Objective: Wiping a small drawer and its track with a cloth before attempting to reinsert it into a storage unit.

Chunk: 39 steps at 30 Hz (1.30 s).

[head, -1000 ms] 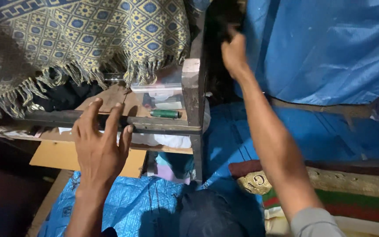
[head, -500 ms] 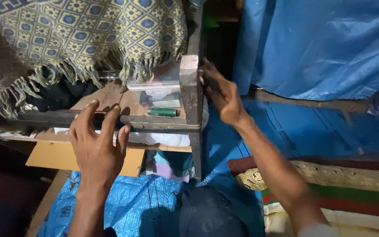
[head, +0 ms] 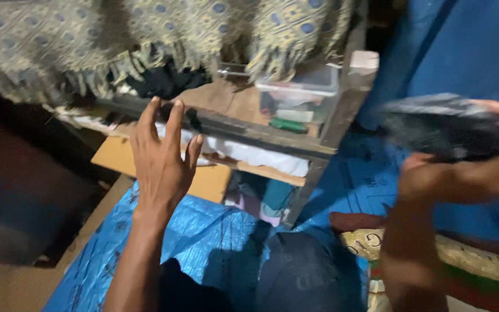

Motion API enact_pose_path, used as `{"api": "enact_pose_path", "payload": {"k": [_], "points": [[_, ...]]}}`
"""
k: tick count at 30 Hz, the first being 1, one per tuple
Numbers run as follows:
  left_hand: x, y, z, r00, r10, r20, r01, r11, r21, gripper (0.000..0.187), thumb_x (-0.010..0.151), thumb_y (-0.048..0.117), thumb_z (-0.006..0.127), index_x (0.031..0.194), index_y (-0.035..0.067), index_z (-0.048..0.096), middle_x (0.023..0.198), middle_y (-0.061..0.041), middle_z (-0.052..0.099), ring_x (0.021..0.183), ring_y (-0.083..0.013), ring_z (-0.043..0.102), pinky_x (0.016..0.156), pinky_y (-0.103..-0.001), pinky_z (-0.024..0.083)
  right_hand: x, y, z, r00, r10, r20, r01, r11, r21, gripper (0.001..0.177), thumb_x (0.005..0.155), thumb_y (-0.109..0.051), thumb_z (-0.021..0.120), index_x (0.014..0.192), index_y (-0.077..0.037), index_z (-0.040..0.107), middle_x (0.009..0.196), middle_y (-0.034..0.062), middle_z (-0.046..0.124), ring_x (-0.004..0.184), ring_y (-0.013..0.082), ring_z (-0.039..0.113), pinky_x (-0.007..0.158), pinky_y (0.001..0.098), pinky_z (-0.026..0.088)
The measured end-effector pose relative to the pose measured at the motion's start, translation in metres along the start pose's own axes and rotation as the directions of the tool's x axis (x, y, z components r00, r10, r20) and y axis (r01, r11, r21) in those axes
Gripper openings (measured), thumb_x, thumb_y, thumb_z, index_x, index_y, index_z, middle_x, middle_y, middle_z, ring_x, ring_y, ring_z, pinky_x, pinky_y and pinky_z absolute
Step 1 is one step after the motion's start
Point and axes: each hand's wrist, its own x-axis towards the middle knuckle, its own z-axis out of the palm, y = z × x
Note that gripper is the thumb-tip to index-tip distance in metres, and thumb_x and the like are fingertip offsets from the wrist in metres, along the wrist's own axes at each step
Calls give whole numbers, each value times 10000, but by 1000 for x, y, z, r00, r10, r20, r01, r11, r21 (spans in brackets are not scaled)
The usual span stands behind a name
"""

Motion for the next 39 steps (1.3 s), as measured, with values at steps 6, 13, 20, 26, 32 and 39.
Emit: {"api": "enact_pose_path", "payload": {"k": [6, 13, 20, 26, 32, 39], "points": [[-17, -11, -10, 997, -67, -39, 65, 997, -31, 690, 955, 242, 790, 1540, 82, 463, 1547, -289, 399, 1338, -472, 458, 1086, -545, 390, 33, -78, 40, 940, -253, 229, 321, 882, -346, 295, 957, -122, 697, 1249, -125, 649, 1050, 148, 542, 965, 292, 583, 844, 407, 472], [-37, -15, -15, 992, -88, -91, 79, 993, -92, 663, 982, 243, 770, 1546, 91, 456, 1545, -268, 406, 1358, -460, 465, 1110, -541, 403, 87, -158, 139, 811, -276, 515, 560, 620, -549, 321, 927, -125, 762, 1246, -144, 727, 1030, 116, 575, 946, 298, 585, 820, 430, 431], [-52, -31, -22, 982, -149, -115, 135, 984, -118, 641, 968, 230, 759, 1522, 79, 473, 1519, -275, 417, 1349, -462, 465, 1111, -538, 395, 81, -159, 213, 699, -29, 714, 630, 497, -596, 420, 979, -201, 581, 1369, -68, 665, 1362, 133, 622, 1337, 303, 560, 1172, 506, 350], [-63, -44, -23, 970, -209, -126, 188, 969, -157, 639, 939, 190, 745, 1506, 80, 474, 1506, -276, 422, 1351, -467, 462, 1119, -543, 385, 76, -141, 302, 652, -45, 757, 646, 555, -523, 526, 975, -209, 541, 1450, 14, 579, 1406, 171, 583, 1382, 334, 502, 1224, 513, 293], [-74, -68, -23, 938, -287, -193, 270, 956, -113, 610, 946, 68, 656, 1524, 92, 462, 1515, -285, 419, 1373, -463, 461, 1143, -544, 382, 67, -111, 399, 647, -164, 745, 652, 625, -429, 581, 963, -192, 551, 1495, 38, 520, 1478, 191, 548, 1446, 345, 437, 1267, 511, 223], [-83, -81, -48, 934, -285, -214, 284, 958, -34, 592, 971, 17, 598, 1541, 81, 450, 1521, -285, 416, 1406, -457, 456, 1163, -549, 377, 50, -87, 428, 558, -256, 789, 708, 643, -292, 539, 903, -160, 565, 1423, -18, 568, 1511, 159, 533, 1441, 338, 475, 993, 390, 394]]}}
